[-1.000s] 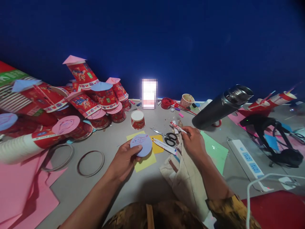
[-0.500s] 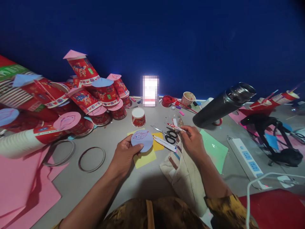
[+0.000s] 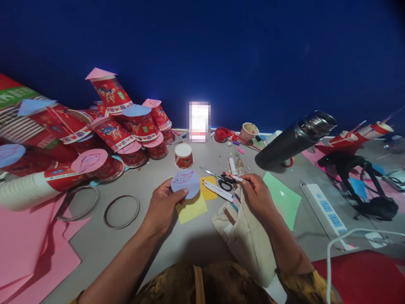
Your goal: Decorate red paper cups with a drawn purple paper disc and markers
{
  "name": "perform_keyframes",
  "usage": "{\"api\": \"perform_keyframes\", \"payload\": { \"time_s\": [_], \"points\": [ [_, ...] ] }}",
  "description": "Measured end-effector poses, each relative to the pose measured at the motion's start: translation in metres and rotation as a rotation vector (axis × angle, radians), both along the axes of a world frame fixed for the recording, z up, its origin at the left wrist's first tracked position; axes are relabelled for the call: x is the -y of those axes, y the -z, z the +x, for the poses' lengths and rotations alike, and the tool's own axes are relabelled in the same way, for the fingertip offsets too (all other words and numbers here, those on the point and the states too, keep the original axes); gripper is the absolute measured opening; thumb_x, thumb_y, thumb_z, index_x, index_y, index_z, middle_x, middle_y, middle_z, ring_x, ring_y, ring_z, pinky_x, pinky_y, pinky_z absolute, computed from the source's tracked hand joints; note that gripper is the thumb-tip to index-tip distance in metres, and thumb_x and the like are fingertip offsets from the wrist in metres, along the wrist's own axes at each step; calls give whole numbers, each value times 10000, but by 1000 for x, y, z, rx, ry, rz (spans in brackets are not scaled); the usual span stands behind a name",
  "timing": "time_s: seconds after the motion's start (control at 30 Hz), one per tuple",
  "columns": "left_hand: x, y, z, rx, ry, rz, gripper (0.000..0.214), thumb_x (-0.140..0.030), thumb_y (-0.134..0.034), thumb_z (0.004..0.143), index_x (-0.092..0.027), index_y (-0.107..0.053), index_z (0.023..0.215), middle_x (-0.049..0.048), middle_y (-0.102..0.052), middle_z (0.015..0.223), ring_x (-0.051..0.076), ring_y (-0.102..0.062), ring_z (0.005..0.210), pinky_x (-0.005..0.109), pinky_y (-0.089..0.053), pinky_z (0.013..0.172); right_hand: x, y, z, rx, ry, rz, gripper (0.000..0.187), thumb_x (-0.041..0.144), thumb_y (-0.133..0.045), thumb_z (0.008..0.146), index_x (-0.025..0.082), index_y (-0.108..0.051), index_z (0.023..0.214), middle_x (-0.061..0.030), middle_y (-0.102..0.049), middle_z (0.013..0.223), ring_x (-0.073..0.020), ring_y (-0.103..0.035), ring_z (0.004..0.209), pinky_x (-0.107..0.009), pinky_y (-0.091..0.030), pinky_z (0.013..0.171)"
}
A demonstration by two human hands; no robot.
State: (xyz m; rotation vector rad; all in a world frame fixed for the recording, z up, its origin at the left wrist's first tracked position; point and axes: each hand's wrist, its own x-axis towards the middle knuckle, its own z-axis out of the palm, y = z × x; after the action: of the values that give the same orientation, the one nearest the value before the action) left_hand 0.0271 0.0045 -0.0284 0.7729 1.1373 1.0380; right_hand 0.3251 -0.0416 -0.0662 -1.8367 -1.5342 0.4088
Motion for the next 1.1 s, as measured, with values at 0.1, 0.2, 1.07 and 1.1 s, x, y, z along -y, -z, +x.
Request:
{"api": "perform_keyframes", "payload": {
  "time_s": [0.1,0.2,1.07,1.1],
  "points": [
    [0,-1,1,16,-2,-13,398,-266,-931,579,-126,-799,928,35,-727,761,125,-524,627,251,-412,592,5,-2,-1,-12,47,19,282,390,-486,999,214,-704,1022,-107,-730,1037,-281,-658,1017,-430,-503,949],
    [-1,-3,1,38,-23,-29,400,-259,-940,555,-127,-800,905,28,-727,751,122,-531,623,247,-420,583,5,-6,-4,-70,90,13,291,409,-491,989,207,-699,1001,-103,-734,1020,-275,-666,982,-416,-511,927],
    [-1,-21,-2,124,-171,-127,536,-203,-984,398,-156,-824,907,44,-791,832,147,-625,692,192,-535,563,-121,-25,20,-204,184,92,307,343,-557,867,178,-775,1005,-69,-782,909,-229,-705,830,-336,-562,760],
    [-1,-20,-2,124,-156,-126,538,-192,-981,387,-156,-825,901,43,-787,826,143,-609,678,195,-527,555,-127,-24,19,-162,190,98,291,319,-548,880,181,-772,1005,-84,-790,970,-244,-712,909,-356,-560,835]
  ]
}}
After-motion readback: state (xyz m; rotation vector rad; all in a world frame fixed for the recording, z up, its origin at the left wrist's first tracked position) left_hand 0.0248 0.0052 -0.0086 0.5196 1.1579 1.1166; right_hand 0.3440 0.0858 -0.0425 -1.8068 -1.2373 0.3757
